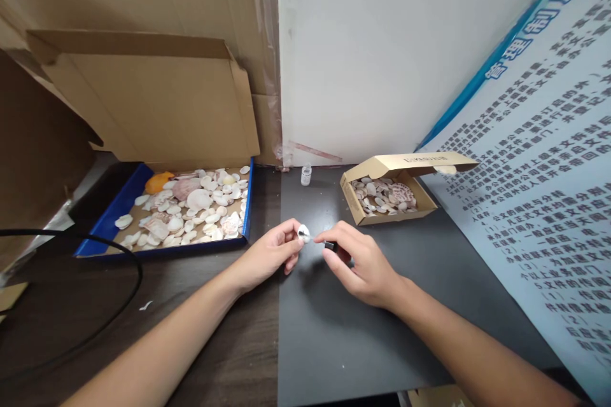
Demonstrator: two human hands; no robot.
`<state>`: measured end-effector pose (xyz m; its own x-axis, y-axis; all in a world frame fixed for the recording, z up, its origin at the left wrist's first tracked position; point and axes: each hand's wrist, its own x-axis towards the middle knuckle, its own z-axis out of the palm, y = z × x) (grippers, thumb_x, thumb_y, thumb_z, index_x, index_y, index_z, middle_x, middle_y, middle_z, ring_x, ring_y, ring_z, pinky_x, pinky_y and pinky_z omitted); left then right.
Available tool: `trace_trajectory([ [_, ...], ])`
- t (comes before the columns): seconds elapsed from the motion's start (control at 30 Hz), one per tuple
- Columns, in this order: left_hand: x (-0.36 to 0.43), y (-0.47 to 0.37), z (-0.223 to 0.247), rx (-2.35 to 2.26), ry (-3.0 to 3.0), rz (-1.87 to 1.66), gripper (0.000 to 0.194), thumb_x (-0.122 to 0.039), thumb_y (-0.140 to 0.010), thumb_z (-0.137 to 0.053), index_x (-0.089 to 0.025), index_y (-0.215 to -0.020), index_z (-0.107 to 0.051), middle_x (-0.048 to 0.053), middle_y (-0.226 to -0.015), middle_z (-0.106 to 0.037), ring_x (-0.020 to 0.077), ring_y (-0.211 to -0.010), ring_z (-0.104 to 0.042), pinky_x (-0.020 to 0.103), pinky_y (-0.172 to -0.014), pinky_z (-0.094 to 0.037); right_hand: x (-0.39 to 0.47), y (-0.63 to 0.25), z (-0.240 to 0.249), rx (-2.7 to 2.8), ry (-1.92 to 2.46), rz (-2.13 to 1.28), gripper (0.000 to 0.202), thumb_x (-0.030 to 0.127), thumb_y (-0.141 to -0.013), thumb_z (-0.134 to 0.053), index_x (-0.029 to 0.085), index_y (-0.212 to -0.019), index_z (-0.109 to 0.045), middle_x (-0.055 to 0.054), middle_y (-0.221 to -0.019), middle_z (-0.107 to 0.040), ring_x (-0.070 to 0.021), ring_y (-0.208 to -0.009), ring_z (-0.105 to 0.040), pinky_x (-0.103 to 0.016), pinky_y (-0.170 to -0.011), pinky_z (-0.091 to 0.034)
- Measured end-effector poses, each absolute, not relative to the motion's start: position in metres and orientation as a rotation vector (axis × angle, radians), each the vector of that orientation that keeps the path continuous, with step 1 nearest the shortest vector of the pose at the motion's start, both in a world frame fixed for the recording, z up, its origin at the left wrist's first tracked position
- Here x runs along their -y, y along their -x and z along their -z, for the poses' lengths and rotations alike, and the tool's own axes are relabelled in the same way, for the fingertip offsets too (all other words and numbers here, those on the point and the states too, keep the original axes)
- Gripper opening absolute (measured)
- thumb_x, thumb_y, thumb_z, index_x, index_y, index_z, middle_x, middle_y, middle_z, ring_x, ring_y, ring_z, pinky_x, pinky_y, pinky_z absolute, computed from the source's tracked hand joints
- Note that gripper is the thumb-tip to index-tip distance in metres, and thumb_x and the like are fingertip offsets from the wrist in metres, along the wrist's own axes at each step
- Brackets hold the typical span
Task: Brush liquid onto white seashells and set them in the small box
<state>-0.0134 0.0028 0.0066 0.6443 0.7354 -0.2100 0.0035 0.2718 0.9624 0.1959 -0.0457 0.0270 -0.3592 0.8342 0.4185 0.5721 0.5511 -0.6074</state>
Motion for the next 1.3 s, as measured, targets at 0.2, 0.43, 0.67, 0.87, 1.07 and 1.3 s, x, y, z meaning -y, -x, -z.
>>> trace_trajectory([
  [0.2, -0.0008, 0.0131, -0.0101, -0.762, -1.234, -0.548, 0.026, -0.041, -0.089, -0.060, -0.019, -0.089, -0.045, -0.009, -0.060, -0.042, 0.0060, -0.049, -0.038, 0.020, -0.049, -0.036, 0.0457, -0.1958, -0.0253, 2.047, 1.146, -0.460, 0.018, 0.024, -0.097, -0.050, 0.018, -0.107, -0.063, -0.001, -0.081, -0.057, -0.0118, -0.061, -0.052, -0.026, -0.061, -0.044],
  [0.43, -0.0004, 0.0116, -0.0106, -0.759, -1.193, -0.553, 0.029, -0.043, -0.088, -0.062, -0.020, -0.089, -0.045, -0.009, -0.060, -0.040, 0.0065, -0.051, -0.035, 0.020, -0.049, -0.037, 0.0437, -0.1974, -0.0252, 2.015, 1.172, -0.448, 0.018, 0.024, -0.097, -0.050, 0.018, -0.106, -0.064, -0.001, -0.080, -0.056, -0.0120, -0.060, -0.052, -0.027, -0.061, -0.044],
  [0.67, 0.0000, 0.0123, -0.0104, -0.791, -1.164, -0.530, 0.025, -0.040, -0.090, -0.059, -0.020, -0.087, -0.046, -0.007, -0.056, -0.046, 0.0074, -0.050, -0.044, 0.020, -0.051, -0.041, 0.0464, -0.1943, -0.0235, 1.971, 1.216, -0.475, 0.017, 0.023, -0.097, -0.050, 0.018, -0.105, -0.064, -0.001, -0.079, -0.057, -0.0113, -0.059, -0.052, -0.026, -0.060, -0.043],
  [0.87, -0.0012, 0.0109, -0.0126, -0.802, -1.112, -0.515, 0.033, -0.046, -0.085, -0.065, -0.017, -0.092, -0.051, 0.001, -0.086, -0.065, 0.0071, -0.048, -0.056, 0.022, -0.046, -0.045, 0.0458, -0.1926, -0.0218, 1.951, 1.242, -0.453, 0.019, 0.025, -0.096, -0.053, 0.017, -0.107, -0.066, -0.001, -0.076, -0.059, -0.0112, -0.058, -0.052, -0.025, -0.058, -0.043],
  [1.07, -0.0018, 0.0102, -0.0163, -0.802, -1.026, -0.585, 0.032, -0.042, -0.082, -0.070, -0.014, -0.085, -0.054, 0.000, -0.078, -0.062, 0.0040, -0.046, -0.050, 0.019, -0.044, -0.041, 0.0437, -0.1951, -0.0223, 2.003, 1.203, -0.439, 0.021, 0.027, -0.097, -0.053, 0.018, -0.109, -0.067, -0.002, -0.078, -0.061, -0.0119, -0.060, -0.054, -0.025, -0.060, -0.045],
  [1.3, -0.0013, 0.0101, -0.0168, -0.770, -0.893, -0.671, 0.031, -0.034, -0.078, -0.076, -0.017, -0.082, -0.050, -0.008, -0.060, -0.045, 0.0035, -0.047, -0.039, 0.017, -0.046, -0.038, 0.0405, -0.1962, -0.0203, 2.013, 1.202, -0.436, 0.026, 0.029, -0.100, -0.049, 0.018, -0.117, -0.064, -0.005, -0.086, -0.069, -0.0142, -0.066, -0.059, -0.026, -0.065, -0.049],
])
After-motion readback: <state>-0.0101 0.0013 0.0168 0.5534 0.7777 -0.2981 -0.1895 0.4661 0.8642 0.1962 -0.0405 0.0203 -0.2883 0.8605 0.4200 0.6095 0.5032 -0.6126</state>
